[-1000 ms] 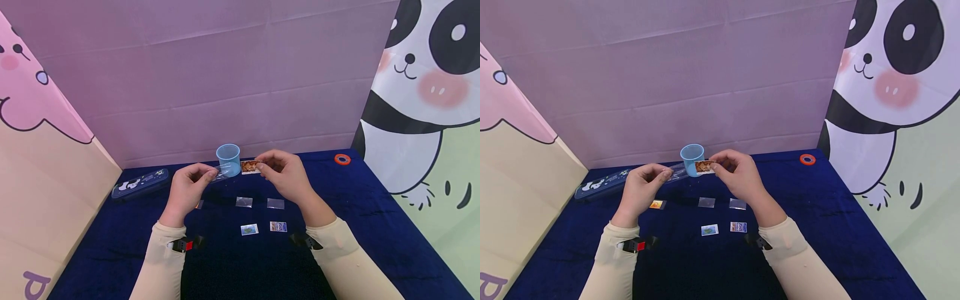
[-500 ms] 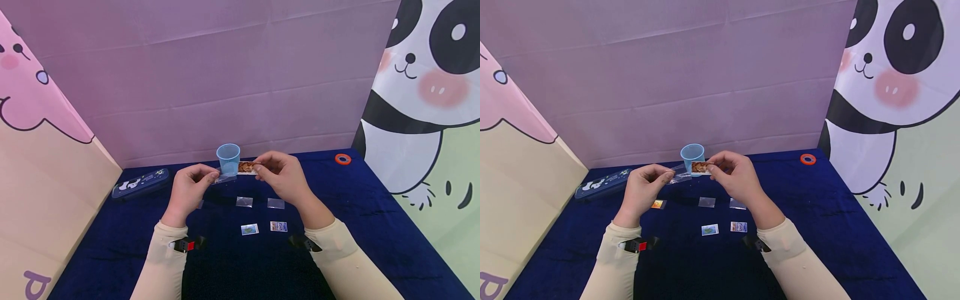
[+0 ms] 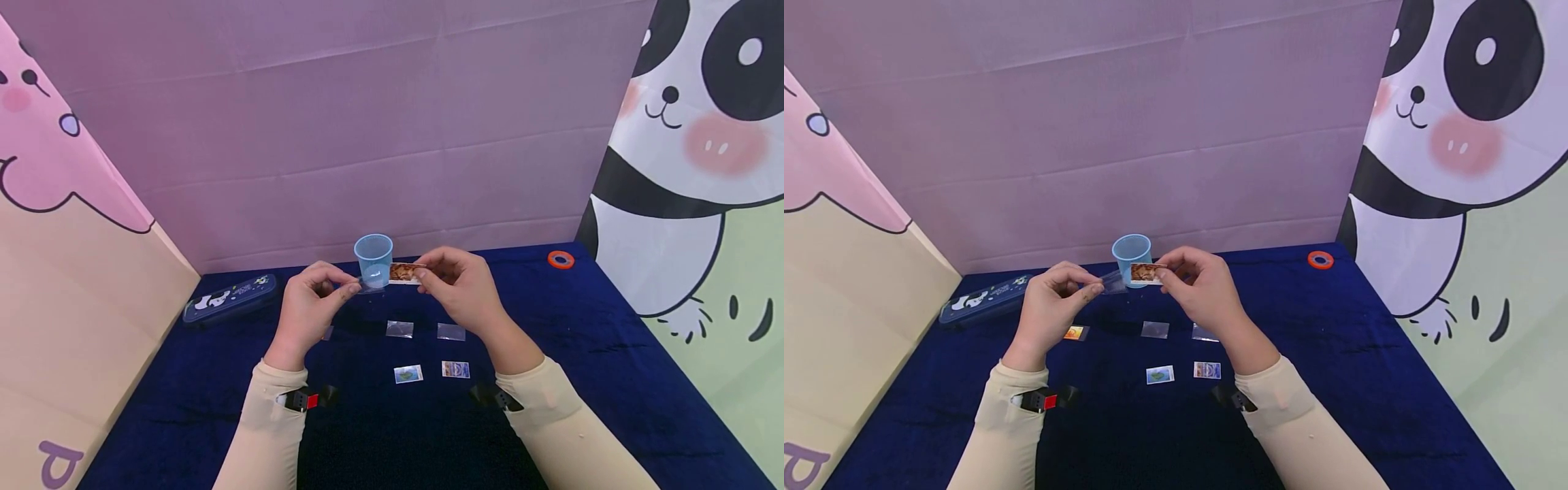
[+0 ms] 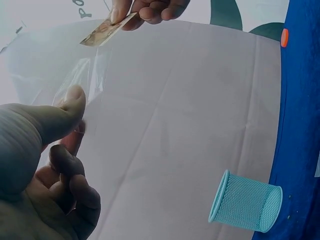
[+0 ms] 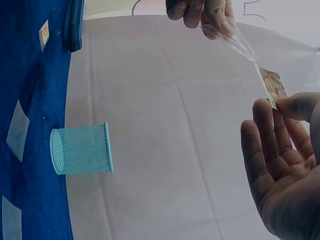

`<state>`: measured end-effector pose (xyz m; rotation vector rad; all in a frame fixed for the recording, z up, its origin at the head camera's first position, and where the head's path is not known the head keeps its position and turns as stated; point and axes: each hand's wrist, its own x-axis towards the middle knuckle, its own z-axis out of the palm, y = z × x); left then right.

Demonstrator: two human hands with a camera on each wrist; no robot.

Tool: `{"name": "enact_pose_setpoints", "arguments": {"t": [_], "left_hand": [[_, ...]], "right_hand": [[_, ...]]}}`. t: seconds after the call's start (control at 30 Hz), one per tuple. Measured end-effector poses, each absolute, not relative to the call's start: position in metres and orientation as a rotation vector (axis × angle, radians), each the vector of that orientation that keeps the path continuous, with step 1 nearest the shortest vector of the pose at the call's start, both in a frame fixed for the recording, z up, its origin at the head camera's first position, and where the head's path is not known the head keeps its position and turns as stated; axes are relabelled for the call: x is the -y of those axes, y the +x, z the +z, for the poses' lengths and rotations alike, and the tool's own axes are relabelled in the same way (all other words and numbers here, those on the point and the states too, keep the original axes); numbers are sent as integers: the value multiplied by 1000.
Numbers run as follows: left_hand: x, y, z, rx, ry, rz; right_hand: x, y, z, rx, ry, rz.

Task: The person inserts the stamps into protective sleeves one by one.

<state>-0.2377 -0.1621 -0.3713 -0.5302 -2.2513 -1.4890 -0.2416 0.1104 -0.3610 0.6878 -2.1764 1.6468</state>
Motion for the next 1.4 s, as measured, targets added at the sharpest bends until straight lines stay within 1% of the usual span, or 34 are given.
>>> {"name": "enact_pose_setpoints", "arguments": {"t": [0.47,0.9,1.2,1.4], "left_hand": [[163,-237,-372,2278,-511,-1505],[159,-239,-372,2284,-548,-1639],[158,-238,-371,2316,-533,-1598],[161,-239,-373,2329,-567,-1592]], "right_hand": [[-109,-241,-361,2159,688,1671],[-110,-243,-362,2111,683,1680],[-109,-244,-363,2110,663,1668],[-109,-245,-364,2143,653,1686]]}}
